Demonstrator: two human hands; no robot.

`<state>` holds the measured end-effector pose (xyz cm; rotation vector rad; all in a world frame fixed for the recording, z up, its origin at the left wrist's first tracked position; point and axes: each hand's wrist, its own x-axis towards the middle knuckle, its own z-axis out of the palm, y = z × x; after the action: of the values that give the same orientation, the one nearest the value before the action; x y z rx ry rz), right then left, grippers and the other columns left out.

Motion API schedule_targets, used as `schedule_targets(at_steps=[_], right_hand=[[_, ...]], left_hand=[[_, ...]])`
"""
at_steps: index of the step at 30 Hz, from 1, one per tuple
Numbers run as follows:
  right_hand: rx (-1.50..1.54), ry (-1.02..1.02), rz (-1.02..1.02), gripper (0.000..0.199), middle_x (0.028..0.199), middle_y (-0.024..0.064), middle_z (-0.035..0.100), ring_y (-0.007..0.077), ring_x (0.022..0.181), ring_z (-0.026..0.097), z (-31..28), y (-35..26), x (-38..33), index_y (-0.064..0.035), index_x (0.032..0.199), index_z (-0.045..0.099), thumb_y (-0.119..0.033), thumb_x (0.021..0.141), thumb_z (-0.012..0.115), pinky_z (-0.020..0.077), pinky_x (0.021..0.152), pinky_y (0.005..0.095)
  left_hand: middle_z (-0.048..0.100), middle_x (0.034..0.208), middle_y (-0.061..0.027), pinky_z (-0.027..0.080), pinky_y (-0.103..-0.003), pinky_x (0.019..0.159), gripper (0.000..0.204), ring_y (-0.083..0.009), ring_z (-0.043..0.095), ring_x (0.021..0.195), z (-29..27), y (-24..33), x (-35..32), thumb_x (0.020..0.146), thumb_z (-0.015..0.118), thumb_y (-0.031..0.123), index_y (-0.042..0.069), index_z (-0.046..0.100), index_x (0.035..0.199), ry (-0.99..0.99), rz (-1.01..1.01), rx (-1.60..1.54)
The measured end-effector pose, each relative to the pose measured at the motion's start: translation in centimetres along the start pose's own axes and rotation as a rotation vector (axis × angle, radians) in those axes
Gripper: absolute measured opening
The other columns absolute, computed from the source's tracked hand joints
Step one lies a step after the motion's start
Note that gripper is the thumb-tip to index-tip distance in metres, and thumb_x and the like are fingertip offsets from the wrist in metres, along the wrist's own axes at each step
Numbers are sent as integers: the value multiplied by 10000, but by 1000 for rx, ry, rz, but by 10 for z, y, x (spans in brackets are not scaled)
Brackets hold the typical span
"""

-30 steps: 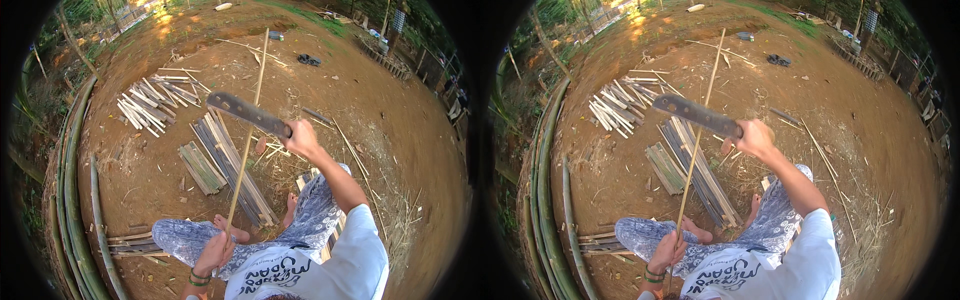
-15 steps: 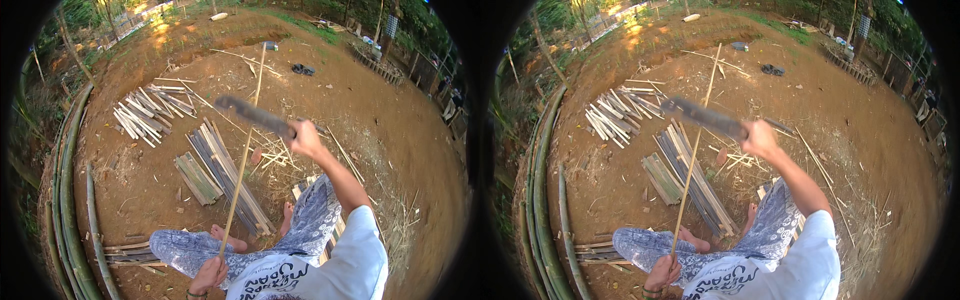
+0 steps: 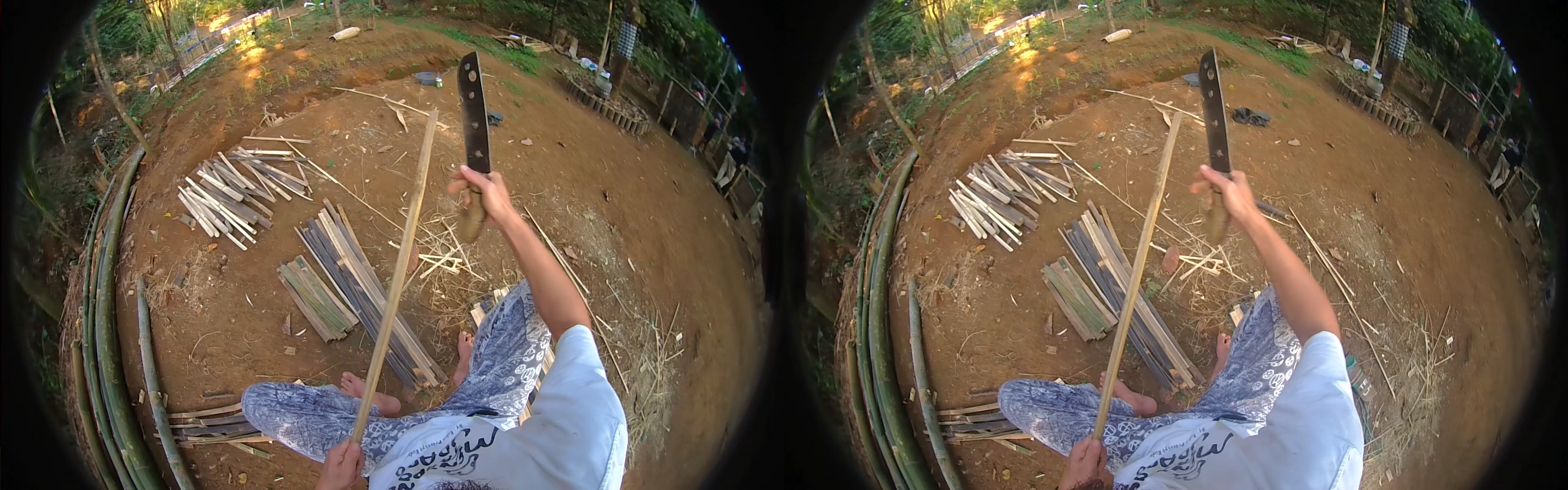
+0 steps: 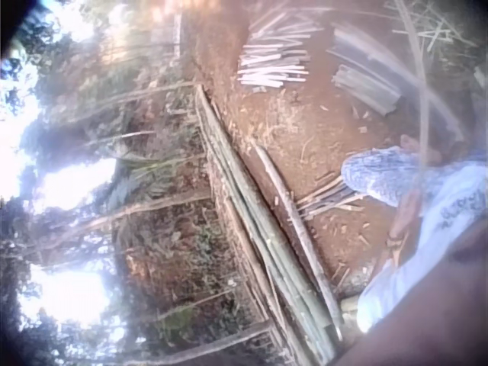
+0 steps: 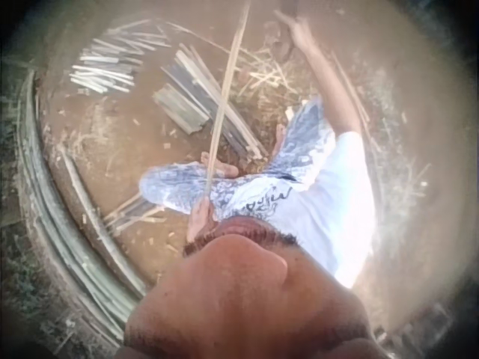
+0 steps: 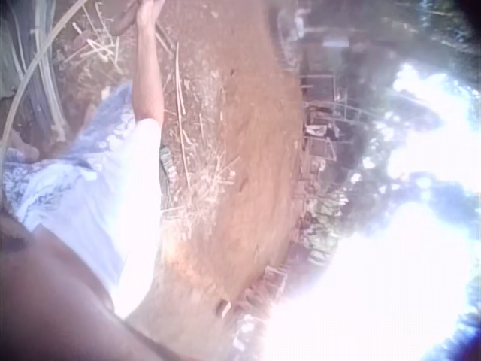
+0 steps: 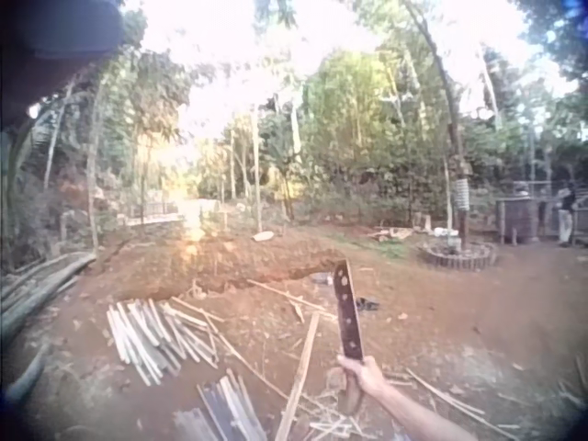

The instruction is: The person sits on the ground and uses a machete to split long bamboo poles into thin strips. They hold the bamboo with one hand and strike it with the machete to split it lengthwise, then place the finished strips into a pile.

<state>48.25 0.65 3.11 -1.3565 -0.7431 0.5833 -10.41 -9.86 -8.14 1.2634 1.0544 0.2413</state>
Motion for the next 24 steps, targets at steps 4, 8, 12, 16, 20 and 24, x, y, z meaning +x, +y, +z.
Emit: schedule_targets(at_steps=[4, 8, 12, 16, 20, 24], right_hand=[[172, -19, 1, 323, 840, 135, 733, 114, 548, 545, 32, 9, -10, 5, 954, 685, -311, 901, 721, 426, 520, 269], [52, 77, -40, 207, 703, 69, 666, 108, 563, 547, 41, 30, -9, -12, 829, 671, -202, 859, 749, 404, 513, 279], [170, 146, -51, 180, 640, 30, 611, 105, 559, 539, 77, 27, -31, -14, 752, 647, -140, 837, 743, 400, 518, 287], [250, 132, -38, 169, 635, 31, 610, 99, 556, 539, 112, 12, -63, -4, 761, 652, -127, 832, 744, 399, 516, 272], [224, 75, -87, 192, 627, 11, 604, 95, 529, 525, 124, 0, -85, 3, 783, 663, -154, 857, 745, 392, 500, 268], [-116, 23, -109, 284, 566, 16, 568, 90, 522, 524, 117, -9, -94, 12, 797, 666, -245, 895, 736, 380, 491, 288]], left_hand=[[450, 613, 28, 329, -255, 413, 346, -95, 408, 472, -20, -55, 16, 1068, 466, 386, 119, 534, 859, 19, 42, 167], [427, 598, 40, 315, -226, 391, 317, -82, 407, 465, -17, -35, 17, 1057, 490, 407, 125, 524, 916, 51, 33, 78], [642, 715, -123, 495, -297, 559, 278, -146, 626, 597, -39, 41, 46, 992, 589, 284, 7, 581, 1004, -109, 157, 537], [712, 952, -148, 562, -350, 783, 329, -199, 706, 893, -5, 101, 104, 944, 667, 219, -17, 606, 1165, 141, 622, 359], [655, 826, -58, 529, -288, 676, 309, -149, 649, 753, 52, 168, 147, 1057, 501, 232, -6, 565, 1243, -10, 589, 44], [482, 623, 30, 361, -212, 449, 307, -57, 430, 487, 62, 185, 162, 1092, 413, 286, 25, 571, 1128, -198, 376, -48]])
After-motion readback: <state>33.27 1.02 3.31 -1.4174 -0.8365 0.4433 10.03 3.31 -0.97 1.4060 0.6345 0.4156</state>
